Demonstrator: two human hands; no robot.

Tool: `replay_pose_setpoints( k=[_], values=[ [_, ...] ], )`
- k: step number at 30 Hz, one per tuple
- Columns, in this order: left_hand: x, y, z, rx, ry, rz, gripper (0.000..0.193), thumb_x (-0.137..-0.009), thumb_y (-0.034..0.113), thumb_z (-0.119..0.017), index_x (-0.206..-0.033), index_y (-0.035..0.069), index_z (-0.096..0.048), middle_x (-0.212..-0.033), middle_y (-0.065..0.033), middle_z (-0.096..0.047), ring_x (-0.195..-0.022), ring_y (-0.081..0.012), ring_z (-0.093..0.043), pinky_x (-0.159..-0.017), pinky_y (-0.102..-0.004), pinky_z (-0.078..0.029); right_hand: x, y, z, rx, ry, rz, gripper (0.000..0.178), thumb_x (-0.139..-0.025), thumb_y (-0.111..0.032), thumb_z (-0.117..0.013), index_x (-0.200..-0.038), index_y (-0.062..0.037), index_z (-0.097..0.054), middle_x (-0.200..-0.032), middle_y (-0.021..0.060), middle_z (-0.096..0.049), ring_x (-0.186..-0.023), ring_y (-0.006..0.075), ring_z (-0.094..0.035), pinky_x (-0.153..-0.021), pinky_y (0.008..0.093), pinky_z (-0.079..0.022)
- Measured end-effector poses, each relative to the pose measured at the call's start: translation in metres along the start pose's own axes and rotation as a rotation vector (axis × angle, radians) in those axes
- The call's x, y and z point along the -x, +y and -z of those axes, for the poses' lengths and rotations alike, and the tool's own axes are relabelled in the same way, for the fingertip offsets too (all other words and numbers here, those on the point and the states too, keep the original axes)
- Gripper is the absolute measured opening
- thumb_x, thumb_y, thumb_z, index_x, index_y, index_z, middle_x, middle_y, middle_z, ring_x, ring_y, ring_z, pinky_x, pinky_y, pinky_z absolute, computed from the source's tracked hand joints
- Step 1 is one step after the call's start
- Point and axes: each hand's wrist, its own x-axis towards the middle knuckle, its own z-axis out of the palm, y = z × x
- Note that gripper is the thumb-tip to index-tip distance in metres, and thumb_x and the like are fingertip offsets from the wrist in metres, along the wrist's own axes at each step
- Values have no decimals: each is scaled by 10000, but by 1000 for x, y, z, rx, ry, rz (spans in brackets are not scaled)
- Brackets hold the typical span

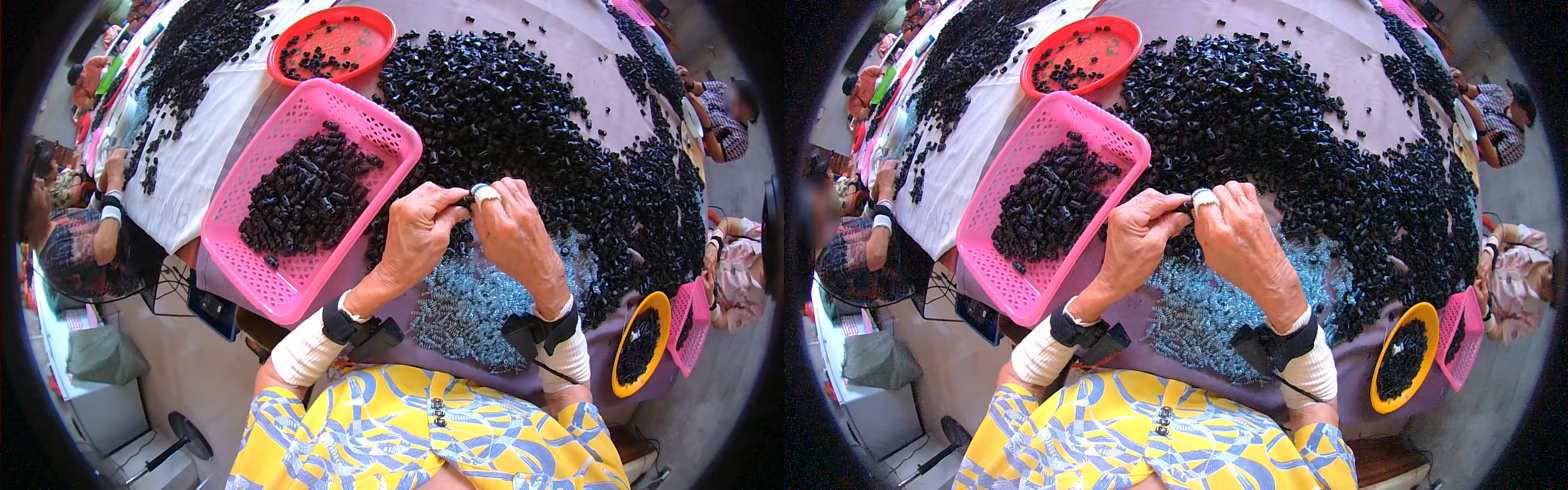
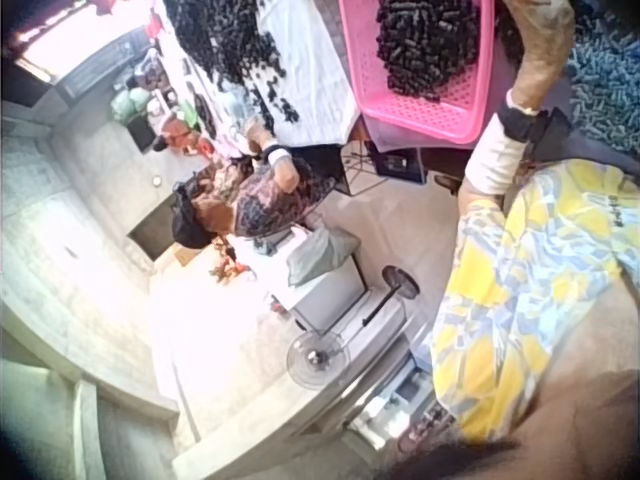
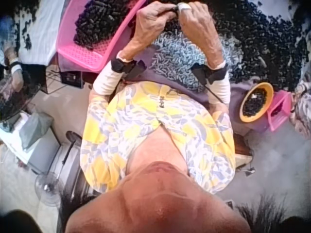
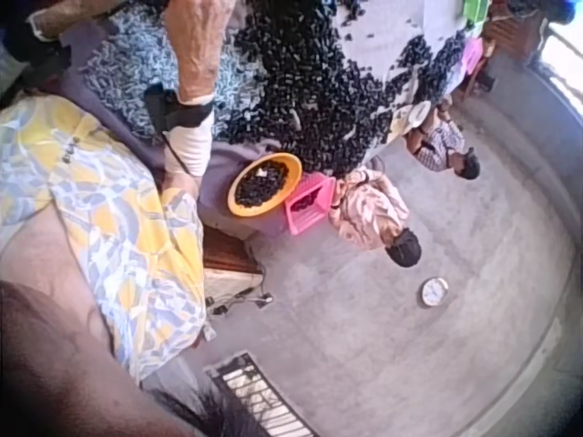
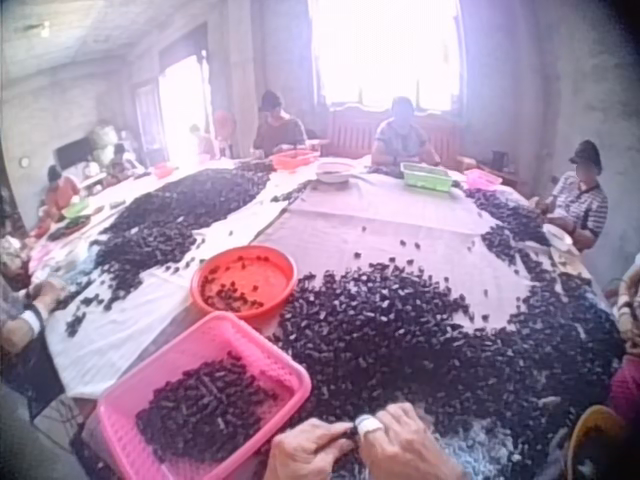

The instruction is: Assembling small black plastic components with light blue base pieces in a manufacturing setting.

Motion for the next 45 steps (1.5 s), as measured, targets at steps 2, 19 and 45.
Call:
replay_pose_setpoints(
  k=[2, 19, 45],
  values=[
    [0, 1, 1, -33, 6, -11, 229, -739, -66, -637, -961, -21, -666, -800, -72, -630, -695, -113, -579, -605, -235, -463, -1, 1, 1, -14, -25, 4, 109, -730, -19, -557, -820, 22, -512, -794, 145, -517, -798, 286, -508, -741, 384, -412],
    [-3, 2, 4, -256, -86, -108, 232, -699, -35, -649, -931, -24, -659, -766, -136, -615, -657, -217, -598, -581, -282, -454, 5, 11, -3, -54, -151, 91, 105, -705, 19, -579, -792, 25, -520, -772, 120, -497, -779, 255, -498, -734, 346, -405],
    [-2, -10, 8, 765, -283, 655, 208, -930, 185, -526, -927, -2, -617, -851, -73, -640, -772, -140, -637, -739, -304, -546, 3, 9, -13, -104, 45, -87, 233, -697, -230, -692, -716, -30, -573, -672, 84, -564, -699, 233, -553, -790, 383, -372]
  ],
)
